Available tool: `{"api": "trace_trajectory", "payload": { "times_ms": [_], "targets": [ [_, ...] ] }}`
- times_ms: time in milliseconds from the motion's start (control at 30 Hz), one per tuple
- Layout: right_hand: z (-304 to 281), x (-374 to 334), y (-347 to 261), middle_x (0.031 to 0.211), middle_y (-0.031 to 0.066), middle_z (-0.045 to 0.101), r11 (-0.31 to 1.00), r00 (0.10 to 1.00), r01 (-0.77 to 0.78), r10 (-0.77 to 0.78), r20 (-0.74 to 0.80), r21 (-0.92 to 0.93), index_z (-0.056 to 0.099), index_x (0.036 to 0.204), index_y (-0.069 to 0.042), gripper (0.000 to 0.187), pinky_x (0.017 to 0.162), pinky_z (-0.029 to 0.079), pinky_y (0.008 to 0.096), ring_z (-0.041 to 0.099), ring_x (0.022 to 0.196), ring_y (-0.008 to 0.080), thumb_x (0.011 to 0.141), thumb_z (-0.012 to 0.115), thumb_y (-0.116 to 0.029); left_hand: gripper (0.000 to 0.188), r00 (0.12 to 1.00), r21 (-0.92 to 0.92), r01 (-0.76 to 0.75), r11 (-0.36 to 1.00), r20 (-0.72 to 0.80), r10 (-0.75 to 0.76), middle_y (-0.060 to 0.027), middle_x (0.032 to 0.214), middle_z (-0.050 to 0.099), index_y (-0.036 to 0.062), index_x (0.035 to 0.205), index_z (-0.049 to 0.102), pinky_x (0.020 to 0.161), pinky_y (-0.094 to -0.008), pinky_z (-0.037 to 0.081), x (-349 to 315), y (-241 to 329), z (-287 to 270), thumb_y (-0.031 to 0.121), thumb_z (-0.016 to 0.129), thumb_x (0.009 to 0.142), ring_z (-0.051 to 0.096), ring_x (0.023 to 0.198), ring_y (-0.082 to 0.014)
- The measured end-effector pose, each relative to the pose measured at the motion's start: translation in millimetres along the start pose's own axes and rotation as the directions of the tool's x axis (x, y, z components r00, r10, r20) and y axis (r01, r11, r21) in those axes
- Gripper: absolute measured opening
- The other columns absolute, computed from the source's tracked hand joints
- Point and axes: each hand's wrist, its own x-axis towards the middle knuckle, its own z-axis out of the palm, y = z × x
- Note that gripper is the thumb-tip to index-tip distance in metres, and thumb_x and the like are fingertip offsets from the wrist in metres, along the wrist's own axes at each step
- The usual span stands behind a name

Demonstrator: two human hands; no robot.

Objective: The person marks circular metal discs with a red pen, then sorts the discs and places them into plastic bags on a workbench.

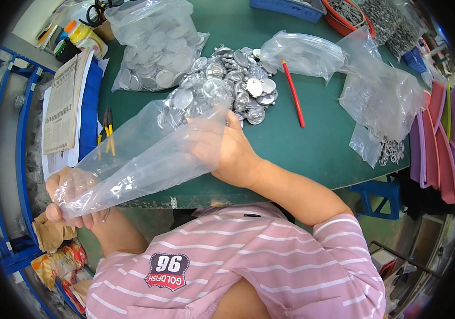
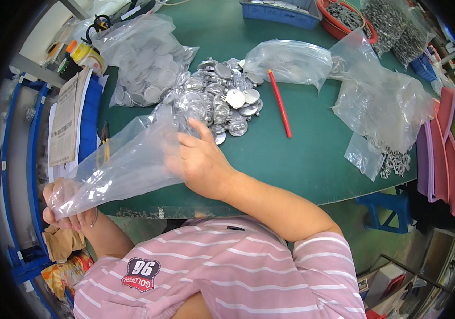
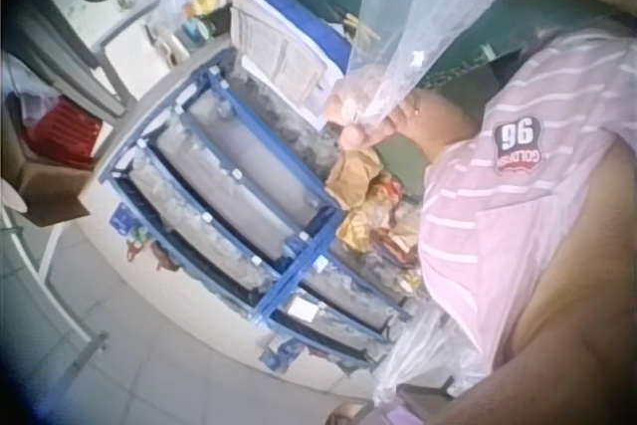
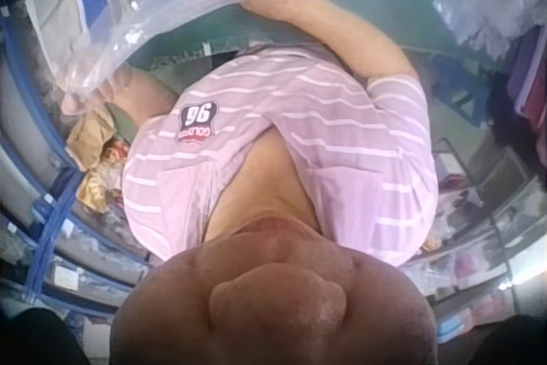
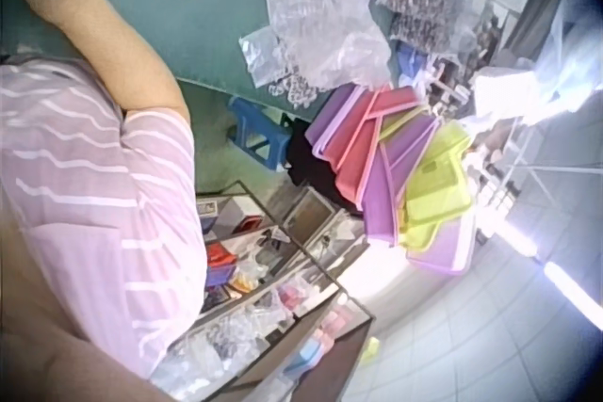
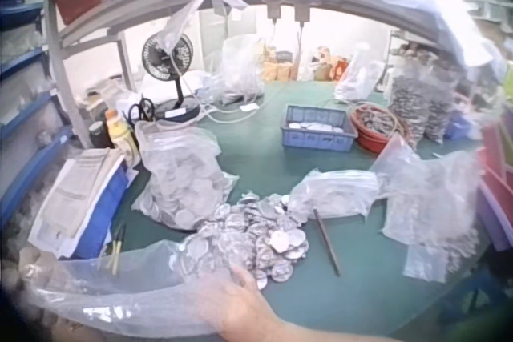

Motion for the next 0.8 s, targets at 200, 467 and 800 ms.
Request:
{"api": "trace_trajectory", "payload": {
  "times_ms": [200, 467, 800],
  "targets": [
    [-16, -9, -10, 0.088, 0.0032, 0.062, 0.984, 0.989, -0.104, 0.118, -0.094, 0.146, 0.063, 0.08, -0.011, 0.015, 0.093, 0.035, 0.0458, 0.057, 0.093, 0.0212, 0.067, 0.063, -0.003, 0.035, 0.954, 0.47, -0.061, 0.88, -0.233, 0.191, -0.0077, 0.089, 0.057, 0.0069, 0.093, 0.05, 0.061, -0.0301, 0.043, -38, -25, -17, 0.034, 0.064, 0.076, 0.053, 0.077, -0.0179],
    [-105, 7, 44, 0.079, 0.004, 0.062, 0.725, 0.477, -0.424, 0.688, -0.546, 0.543, 0.059, 0.081, -0.002, 0.027, 0.066, 0.042, 0.0232, 0.054, 0.071, 0.0102, 0.093, 0.048, -0.023, 0.105, 0.903, 0.922, 0.282, -0.264, -0.348, -0.25, -0.0205, 0.136, 0.028, 0.0022, 0.132, 0.03, 0.102, -0.0401, 0.029, -50, -114, -22, 0.027, 0.085, 0.046, 0.03, 0.125, -0.0364],
    [-219, 47, 103, 0.071, 0.0005, 0.055, 0.615, 0.864, -0.339, -0.096, -0.494, -0.712, 0.061, 0.102, -0.015, 0.023, 0.061, 0.039, 0.0246, 0.053, 0.065, 0.0097, 0.081, 0.055, -0.008, 0.07, 0.917, 0.918, 0.271, -0.291, -0.338, -0.212, -0.0195, 0.135, 0.03, 0.0043, 0.119, 0.049, 0.096, -0.0382, 0.034, -55, -120, -35, 0.013, 0.079, 0.057, 0.035, 0.122, -0.0348]
  ]
}}
